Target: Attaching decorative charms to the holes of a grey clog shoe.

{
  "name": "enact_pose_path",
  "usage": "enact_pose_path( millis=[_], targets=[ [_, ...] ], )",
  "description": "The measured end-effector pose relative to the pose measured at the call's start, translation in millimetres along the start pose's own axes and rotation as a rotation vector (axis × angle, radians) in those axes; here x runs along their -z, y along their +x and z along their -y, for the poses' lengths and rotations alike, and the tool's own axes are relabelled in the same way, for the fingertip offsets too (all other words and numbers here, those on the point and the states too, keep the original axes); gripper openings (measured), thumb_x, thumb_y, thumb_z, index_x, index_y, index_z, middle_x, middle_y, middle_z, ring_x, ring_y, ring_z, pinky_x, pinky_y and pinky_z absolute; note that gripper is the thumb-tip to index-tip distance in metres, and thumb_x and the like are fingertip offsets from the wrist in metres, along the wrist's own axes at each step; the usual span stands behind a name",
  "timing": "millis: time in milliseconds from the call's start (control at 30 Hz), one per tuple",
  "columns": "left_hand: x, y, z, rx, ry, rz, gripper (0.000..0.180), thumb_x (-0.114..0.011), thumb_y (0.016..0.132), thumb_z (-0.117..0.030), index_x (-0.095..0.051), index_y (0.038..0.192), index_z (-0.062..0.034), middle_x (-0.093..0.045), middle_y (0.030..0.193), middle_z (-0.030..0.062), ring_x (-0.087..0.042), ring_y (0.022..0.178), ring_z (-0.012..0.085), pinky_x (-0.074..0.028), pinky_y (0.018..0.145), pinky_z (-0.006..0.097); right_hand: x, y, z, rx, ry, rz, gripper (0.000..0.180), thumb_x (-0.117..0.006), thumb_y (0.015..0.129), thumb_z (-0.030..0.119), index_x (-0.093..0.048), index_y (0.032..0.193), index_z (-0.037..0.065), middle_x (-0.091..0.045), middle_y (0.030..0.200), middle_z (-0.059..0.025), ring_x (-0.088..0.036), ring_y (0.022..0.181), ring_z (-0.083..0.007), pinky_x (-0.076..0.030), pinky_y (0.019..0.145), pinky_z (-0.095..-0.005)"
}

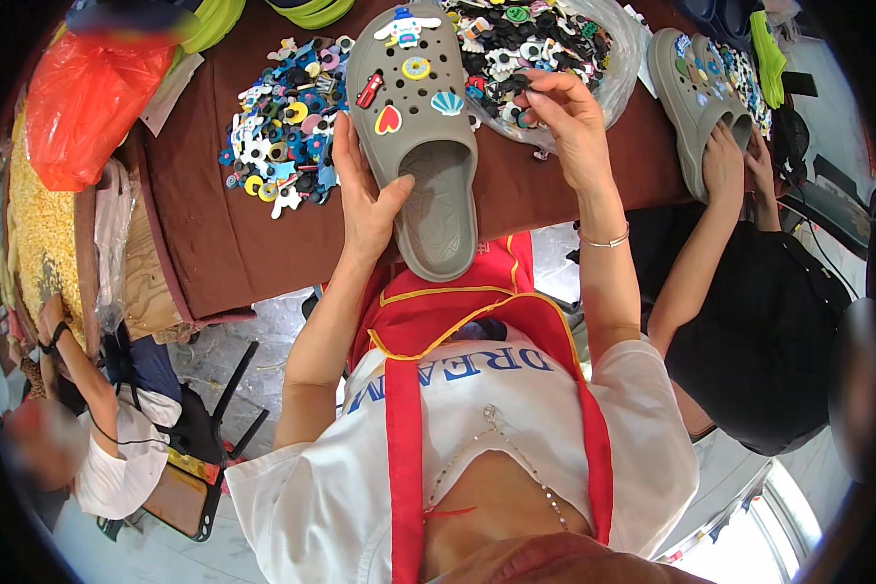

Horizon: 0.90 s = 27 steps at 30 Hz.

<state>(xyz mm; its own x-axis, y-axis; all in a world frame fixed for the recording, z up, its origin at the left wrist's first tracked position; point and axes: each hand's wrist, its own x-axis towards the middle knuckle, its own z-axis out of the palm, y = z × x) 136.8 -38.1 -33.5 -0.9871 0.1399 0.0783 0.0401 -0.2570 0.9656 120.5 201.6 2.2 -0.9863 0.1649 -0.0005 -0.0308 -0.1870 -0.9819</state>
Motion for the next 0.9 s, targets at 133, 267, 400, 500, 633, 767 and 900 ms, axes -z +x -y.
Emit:
enact_pose_path(
  millis=[133,267,400,500,633,767,900],
  targets=[
    [-1.5,-0.1,-3.5,0.012,0.002,0.027,0.098,-0.068,0.074,-0.022,-0.004,0.146,-0.0053,-0.026,0.142,0.0185,-0.032,0.130,0.0280,-0.028,0.106,0.040,-6.1,4.7,-0.2,-0.002,0.032,0.105,0.012,-0.057,0.088,0.007,-0.059,0.100,0.006,-0.061,0.100,-0.0065,-0.061,0.087,-0.0123,-0.048,0.070,-0.0242],
    [-1.2,0.5,-1.3,-0.007,-0.003,0.047,0.096,-0.069,0.075,-0.023,-0.006,0.145,-0.0054,-0.030,0.140,0.0180,-0.036,0.127,0.0273,-0.031,0.104,0.039,-13.2,11.8,1.8,-0.128,-0.056,0.136,0.018,-0.058,0.089,0.012,-0.060,0.106,0.006,-0.061,0.090,-0.0017,-0.058,0.081,-0.0080,-0.045,0.068,-0.0219],
    [-2.0,-0.5,-3.5,0.012,-0.002,0.039,0.096,-0.069,0.076,-0.024,-0.006,0.145,-0.0052,-0.031,0.139,0.0183,-0.037,0.126,0.0270,-0.031,0.104,0.039,-30.5,30.7,0.1,-0.177,-0.209,0.199,0.027,-0.060,0.089,0.020,-0.062,0.113,0.007,-0.058,0.083,0.0052,-0.050,0.072,-0.0029,-0.041,0.064,-0.0190],
    [-2.5,-1.1,-3.0,0.006,-0.015,0.049,0.095,-0.069,0.076,-0.024,-0.006,0.145,-0.0049,-0.031,0.139,0.0186,-0.037,0.126,0.0271,-0.031,0.104,0.039,-36.1,39.2,4.5,-0.216,-0.247,0.252,0.029,-0.061,0.089,0.022,-0.062,0.114,0.008,-0.058,0.084,0.0067,-0.049,0.072,-0.0021,-0.039,0.063,-0.0180],
    [-1.4,-1.6,-1.4,0.007,0.007,0.053,0.094,-0.068,0.076,-0.021,-0.006,0.145,-0.0048,-0.030,0.139,0.0184,-0.036,0.127,0.0271,-0.030,0.105,0.039,-35.2,46.4,1.1,-0.232,-0.191,0.241,0.029,-0.065,0.086,0.022,-0.063,0.111,0.008,-0.060,0.087,0.0044,-0.048,0.071,-0.0035,-0.038,0.061,-0.0168],
    [-1.7,-1.8,-2.3,-0.003,0.035,0.044,0.093,-0.066,0.075,-0.018,-0.007,0.145,-0.0050,-0.029,0.140,0.0178,-0.035,0.128,0.0264,-0.029,0.106,0.039,-32.2,52.5,-7.8,-0.192,-0.114,0.250,0.025,-0.066,0.085,0.020,-0.063,0.107,0.007,-0.060,0.085,0.0043,-0.050,0.070,-0.0032,-0.039,0.061,-0.0169],
    [-2.9,-2.2,-2.2,0.012,0.009,0.042,0.093,-0.066,0.074,-0.016,-0.007,0.145,-0.0052,-0.029,0.140,0.0172,-0.034,0.128,0.0260,-0.029,0.106,0.038,-29.5,51.2,-12.2,-0.157,-0.137,0.233,0.020,-0.063,0.087,0.017,-0.063,0.104,0.006,-0.062,0.086,0.0034,-0.053,0.073,-0.0037,-0.042,0.063,-0.0178]
  ],
)
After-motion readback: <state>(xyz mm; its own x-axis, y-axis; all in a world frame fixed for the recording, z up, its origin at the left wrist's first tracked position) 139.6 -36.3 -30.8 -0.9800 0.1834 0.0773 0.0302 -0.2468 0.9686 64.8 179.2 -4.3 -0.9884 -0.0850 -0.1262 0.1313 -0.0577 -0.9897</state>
